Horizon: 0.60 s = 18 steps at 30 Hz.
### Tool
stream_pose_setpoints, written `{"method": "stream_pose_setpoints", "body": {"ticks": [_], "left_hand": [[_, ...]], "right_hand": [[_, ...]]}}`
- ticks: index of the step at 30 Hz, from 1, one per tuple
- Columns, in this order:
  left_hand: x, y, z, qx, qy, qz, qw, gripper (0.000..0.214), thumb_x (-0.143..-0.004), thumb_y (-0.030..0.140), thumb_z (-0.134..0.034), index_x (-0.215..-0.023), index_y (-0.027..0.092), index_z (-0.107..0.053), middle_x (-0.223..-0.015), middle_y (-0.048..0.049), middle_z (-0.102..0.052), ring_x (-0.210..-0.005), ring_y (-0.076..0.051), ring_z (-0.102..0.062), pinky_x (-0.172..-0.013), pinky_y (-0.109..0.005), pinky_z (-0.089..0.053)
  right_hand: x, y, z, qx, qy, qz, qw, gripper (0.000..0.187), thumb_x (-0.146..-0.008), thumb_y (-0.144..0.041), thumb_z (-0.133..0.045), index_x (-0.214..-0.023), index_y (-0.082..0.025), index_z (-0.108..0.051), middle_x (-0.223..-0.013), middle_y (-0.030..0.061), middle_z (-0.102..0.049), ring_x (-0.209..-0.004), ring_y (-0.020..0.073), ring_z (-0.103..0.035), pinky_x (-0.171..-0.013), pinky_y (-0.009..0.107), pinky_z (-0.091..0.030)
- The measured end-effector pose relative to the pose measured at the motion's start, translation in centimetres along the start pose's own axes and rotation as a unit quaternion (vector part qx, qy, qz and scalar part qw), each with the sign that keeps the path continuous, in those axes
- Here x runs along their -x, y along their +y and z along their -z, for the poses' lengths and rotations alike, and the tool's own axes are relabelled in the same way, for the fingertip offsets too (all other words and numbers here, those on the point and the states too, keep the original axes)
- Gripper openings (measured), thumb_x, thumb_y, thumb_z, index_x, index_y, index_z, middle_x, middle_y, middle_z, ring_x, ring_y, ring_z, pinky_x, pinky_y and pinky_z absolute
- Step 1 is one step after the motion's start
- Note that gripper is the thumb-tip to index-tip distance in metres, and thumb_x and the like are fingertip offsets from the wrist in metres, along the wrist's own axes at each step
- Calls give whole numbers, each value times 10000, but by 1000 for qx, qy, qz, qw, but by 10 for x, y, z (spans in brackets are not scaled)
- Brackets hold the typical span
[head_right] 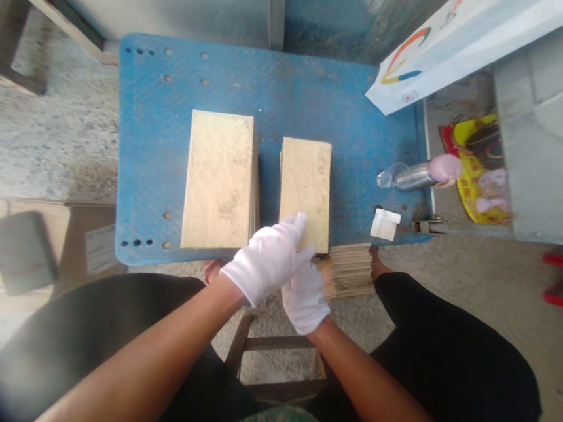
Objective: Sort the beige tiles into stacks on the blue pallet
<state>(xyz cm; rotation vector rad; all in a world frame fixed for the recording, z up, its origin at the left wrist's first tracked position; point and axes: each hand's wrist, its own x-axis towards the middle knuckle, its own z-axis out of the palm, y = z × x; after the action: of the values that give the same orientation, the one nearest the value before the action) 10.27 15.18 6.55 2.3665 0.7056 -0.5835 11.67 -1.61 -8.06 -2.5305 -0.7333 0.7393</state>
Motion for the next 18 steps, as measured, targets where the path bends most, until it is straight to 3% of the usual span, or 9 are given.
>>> {"method": "stream_pose_setpoints", "body": {"ticks": [7, 13, 18], "left_hand": [[0, 0, -2, -2, 2, -4, 1000, 548, -943, 384, -513, -1374, 52, -450, -1224, -185, -634, -1045, -236, -666, -842, -309, -531], [1, 0, 1, 4, -6, -3, 1000, 551, -947, 368, -513, -1377, 33, -437, -1238, -194, -623, -1054, -248, -661, -852, -324, -534], [-1, 0, 1, -1, -9, -2, 1000, 505, -936, 376, -522, -1337, 71, -484, -1215, -175, -636, -1045, -233, -660, -844, -307, -535]], "right_hand": [[2, -5, 9, 82, 12, 6, 997, 401, -827, -533, -498, -1026, -244, -692, -852, 152, -723, -836, 322, -696, -800, 486, -556], [0, -12, 11, 164, -21, 40, 985, 419, -883, -448, -414, -1040, -172, -687, -930, 200, -721, -837, 352, -696, -753, 507, -556], [-2, -12, 8, 146, 3, 26, 989, 417, -859, -442, -471, -1090, -162, -676, -877, 182, -719, -816, 342, -699, -740, 485, -563]]}}
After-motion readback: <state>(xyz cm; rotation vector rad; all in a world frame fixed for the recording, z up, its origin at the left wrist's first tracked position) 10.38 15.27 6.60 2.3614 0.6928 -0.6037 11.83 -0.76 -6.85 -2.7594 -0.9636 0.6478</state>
